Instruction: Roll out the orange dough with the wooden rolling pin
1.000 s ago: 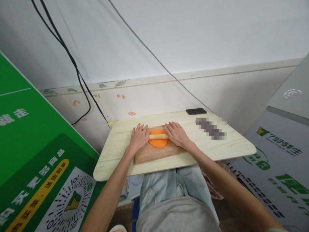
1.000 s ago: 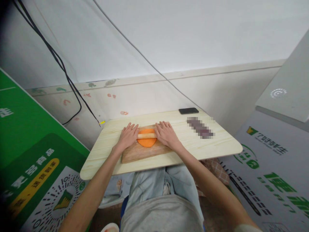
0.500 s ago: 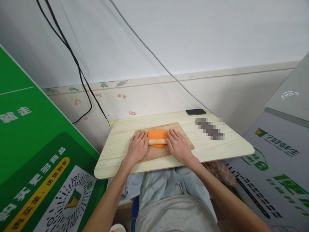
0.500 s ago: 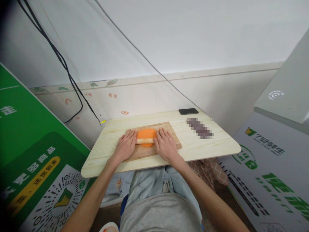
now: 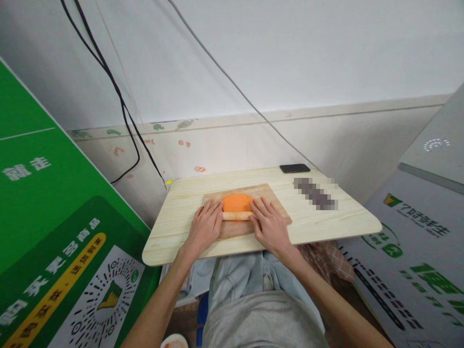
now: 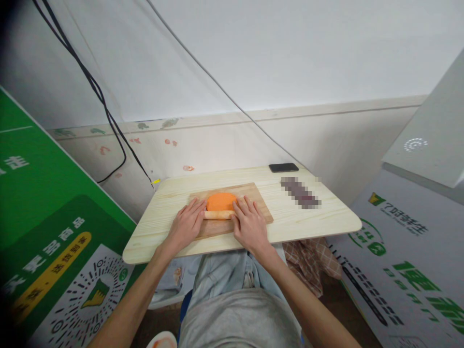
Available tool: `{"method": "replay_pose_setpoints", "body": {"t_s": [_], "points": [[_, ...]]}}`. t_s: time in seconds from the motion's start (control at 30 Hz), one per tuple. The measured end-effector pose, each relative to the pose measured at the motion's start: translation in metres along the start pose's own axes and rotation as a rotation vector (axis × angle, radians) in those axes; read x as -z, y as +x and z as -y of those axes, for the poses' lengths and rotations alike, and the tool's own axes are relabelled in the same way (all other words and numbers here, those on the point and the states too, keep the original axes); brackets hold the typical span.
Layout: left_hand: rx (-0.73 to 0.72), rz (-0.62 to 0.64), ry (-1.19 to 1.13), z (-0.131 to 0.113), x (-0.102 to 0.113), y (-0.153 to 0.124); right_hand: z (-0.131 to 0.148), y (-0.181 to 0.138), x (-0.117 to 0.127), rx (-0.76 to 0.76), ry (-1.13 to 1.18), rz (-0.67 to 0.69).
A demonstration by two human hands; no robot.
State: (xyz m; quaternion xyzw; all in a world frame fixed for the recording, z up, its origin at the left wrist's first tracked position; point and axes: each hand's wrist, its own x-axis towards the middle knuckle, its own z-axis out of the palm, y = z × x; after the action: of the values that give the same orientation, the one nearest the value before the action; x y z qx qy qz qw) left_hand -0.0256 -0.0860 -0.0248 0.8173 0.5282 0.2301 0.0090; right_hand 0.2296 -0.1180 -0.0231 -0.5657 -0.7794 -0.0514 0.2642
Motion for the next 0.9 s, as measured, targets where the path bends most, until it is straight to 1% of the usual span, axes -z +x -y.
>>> {"method": "replay_pose_setpoints", "body": {"t_s": [0.17, 0.27, 0.37, 0.47, 0.6, 0.7, 0.8, 0.9], "points": [[-0.020, -0.001, -0.019, 0.004, -0.001, -0.006, 0.001, -0.007, -0.002, 0.013, -0.004, -0.019], [-0.021, 0.006, -0.033, 0.007, -0.003, 0.001, -0.003, 0.000, -0.003, 0.020, -0.007, -0.002], [0.003, 0.016, -0.017, 0.009, -0.006, 0.017, -0.010, 0.018, -0.001, 0.023, -0.019, 0.060], [0.040, -0.009, 0.026, 0.010, -0.010, 0.040, -0.018, 0.045, -0.001, 0.010, -0.069, 0.121], [0.152, -0.025, 0.072, 0.011, -0.014, 0.074, -0.028, 0.080, -0.008, -0.033, -0.173, 0.144], [0.217, 0.017, 0.083, 0.012, -0.014, 0.095, -0.034, 0.101, -0.013, -0.085, -0.197, 0.198], [0.231, 0.088, 0.100, 0.013, -0.012, 0.105, -0.035, 0.111, -0.013, -0.132, -0.188, 0.261], [0.199, 0.121, 0.111, 0.014, -0.012, 0.101, -0.031, 0.105, -0.010, -0.124, -0.193, 0.250]]}}
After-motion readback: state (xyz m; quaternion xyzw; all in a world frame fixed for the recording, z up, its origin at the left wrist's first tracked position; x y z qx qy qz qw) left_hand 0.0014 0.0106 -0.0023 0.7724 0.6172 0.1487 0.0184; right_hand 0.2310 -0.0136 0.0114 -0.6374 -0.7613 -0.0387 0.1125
